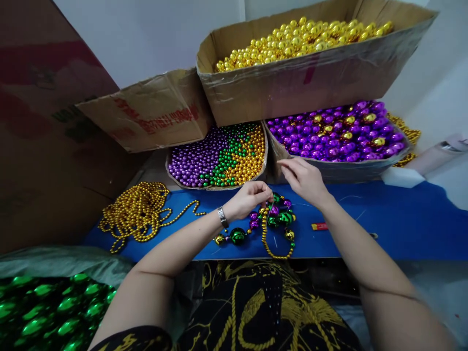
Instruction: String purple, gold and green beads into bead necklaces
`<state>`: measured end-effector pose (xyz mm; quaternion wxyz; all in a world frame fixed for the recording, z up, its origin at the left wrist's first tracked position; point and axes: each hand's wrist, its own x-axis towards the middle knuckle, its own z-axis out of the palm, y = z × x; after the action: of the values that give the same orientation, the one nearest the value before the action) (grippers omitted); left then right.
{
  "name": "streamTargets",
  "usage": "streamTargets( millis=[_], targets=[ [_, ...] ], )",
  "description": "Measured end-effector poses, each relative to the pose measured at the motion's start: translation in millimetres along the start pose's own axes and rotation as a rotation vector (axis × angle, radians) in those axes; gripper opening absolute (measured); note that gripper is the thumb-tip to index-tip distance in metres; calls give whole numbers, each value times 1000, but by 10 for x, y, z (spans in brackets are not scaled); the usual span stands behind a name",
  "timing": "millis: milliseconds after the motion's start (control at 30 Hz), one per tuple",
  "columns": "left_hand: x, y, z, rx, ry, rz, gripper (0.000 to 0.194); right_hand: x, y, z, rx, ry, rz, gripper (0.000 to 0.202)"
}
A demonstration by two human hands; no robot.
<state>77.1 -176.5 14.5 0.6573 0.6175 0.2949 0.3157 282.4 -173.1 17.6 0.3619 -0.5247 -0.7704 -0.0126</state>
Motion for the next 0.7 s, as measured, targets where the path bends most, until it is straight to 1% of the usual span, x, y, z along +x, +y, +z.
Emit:
streamTargets(
  millis=[33, 67, 133, 200, 267, 333, 400, 467, 600, 700],
  targets=[
    [2, 4, -3, 1, 12, 5, 28, -102, -87, -49, 108, -13, 5, 27],
    [8, 9, 0, 5, 19, 12, 26, -208, -172, -84, 211, -51, 42, 26],
    [26, 21, 26, 21, 22, 27, 23, -413, -309, -93, 393, -143, 187, 27],
    [46, 32, 72, 48, 10, 43, 20, -581, -377, -28, 530, -192, 345, 33],
    [62, 40, 125, 76, 1, 63, 19, -688, -377, 61, 622, -179, 437, 36],
    [74, 43, 170, 99, -4, 80, 17, -737, -339, 123, 681, -151, 445, 32],
    [82, 38, 198, 120, -2, 87, 17, -751, -299, 141, 724, -133, 431, 30],
    [87, 26, 211, 121, -1, 90, 18, -755, -278, 129, 753, -138, 445, 30],
    [88, -3, 225, 89, -7, 99, 20, -788, -276, 98, 812, -176, 520, 30],
    [87, -16, 235, 98, -15, 94, 19, -817, -269, 74, 847, -170, 541, 31]
  ],
)
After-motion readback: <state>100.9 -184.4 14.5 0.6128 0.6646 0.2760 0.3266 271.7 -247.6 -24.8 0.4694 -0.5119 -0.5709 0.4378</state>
